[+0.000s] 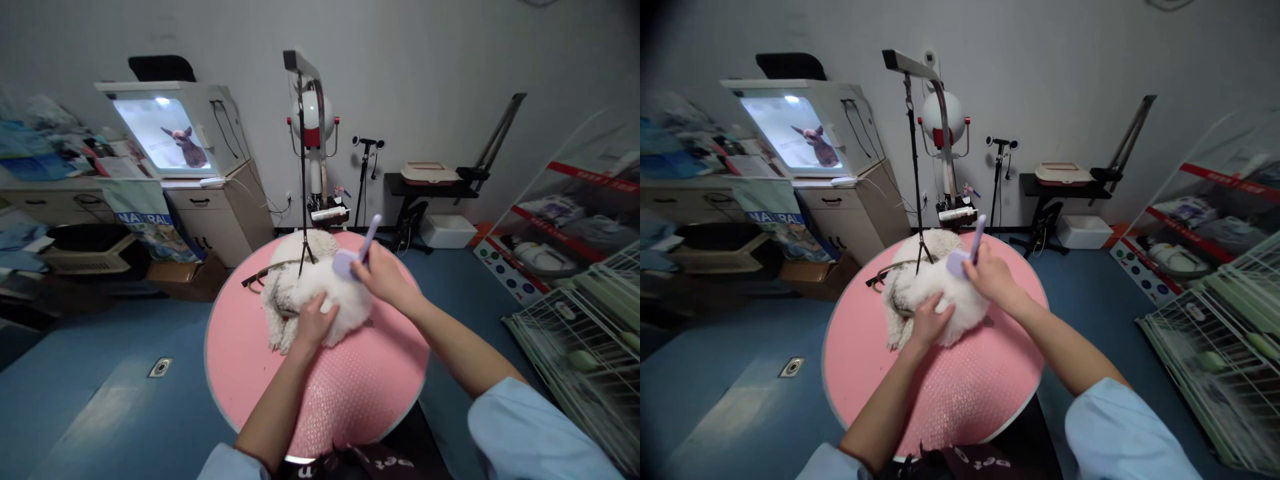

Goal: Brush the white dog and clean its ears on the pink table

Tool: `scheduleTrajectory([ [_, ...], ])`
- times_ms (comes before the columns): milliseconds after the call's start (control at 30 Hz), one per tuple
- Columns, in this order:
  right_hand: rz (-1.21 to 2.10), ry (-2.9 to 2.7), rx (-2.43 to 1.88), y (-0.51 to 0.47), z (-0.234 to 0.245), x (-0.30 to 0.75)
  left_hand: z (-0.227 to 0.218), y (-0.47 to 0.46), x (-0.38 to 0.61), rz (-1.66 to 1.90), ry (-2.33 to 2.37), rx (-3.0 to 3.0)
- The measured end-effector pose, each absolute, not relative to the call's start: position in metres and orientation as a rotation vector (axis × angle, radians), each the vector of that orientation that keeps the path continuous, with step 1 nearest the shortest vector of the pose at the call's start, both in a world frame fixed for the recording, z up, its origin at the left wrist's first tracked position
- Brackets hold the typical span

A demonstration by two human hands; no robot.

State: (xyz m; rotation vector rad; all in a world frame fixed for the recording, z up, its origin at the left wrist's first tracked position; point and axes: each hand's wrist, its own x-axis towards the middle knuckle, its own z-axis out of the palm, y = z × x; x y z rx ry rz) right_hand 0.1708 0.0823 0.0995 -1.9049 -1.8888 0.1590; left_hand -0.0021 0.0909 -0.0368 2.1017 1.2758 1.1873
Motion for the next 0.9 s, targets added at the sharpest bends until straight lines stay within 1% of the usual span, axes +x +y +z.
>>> scheduleTrajectory([
  [67, 0.353, -2.071, -1.841, 0.083, 0.099, 0.17, -0.036, 0.091, -0.003, 1.185, 1.241, 2.091],
  [100, 0.382, -2.118, -1.84, 0.084, 0.099, 0.171, -0.036, 0.091, -0.003, 1.197, 1.237, 2.087],
  [133, 0.337, -2.113, -1.868, 0.086, 0.101, 0.172, -0.035, 0.091, -0.003, 1.209, 1.245, 2.087],
  [233, 0.02, -1.928, -1.961, 0.09, 0.107, 0.172, -0.037, 0.091, -0.002, 1.21, 1.291, 2.082],
  [267, -0.019, -1.923, -1.952, 0.089, 0.108, 0.17, -0.037, 0.091, -0.001, 1.192, 1.289, 2.078],
  [400, 0.15, -2.203, -1.859, 0.085, 0.106, 0.16, -0.039, 0.091, 0.0, 1.143, 1.257, 2.06],
  [433, 0.129, -2.211, -1.872, 0.085, 0.105, 0.159, -0.039, 0.091, 0.0, 1.154, 1.268, 2.058],
  [533, -0.086, -2.026, -1.934, 0.085, 0.105, 0.158, -0.039, 0.091, 0.001, 1.189, 1.3, 2.055],
  [567, -0.093, -2.013, -1.916, 0.086, 0.106, 0.159, -0.04, 0.091, 0.001, 1.177, 1.294, 2.058],
  [700, 0.174, -2.167, -1.862, 0.091, 0.104, 0.159, -0.04, 0.091, 0.002, 1.144, 1.276, 2.068],
  [833, 0.029, -2.03, -1.853, 0.091, 0.096, 0.154, -0.044, 0.093, 0.004, 1.147, 1.329, 2.058],
  [900, 0.101, -2.045, -1.804, 0.09, 0.093, 0.154, -0.047, 0.094, 0.003, 1.136, 1.338, 2.049],
])
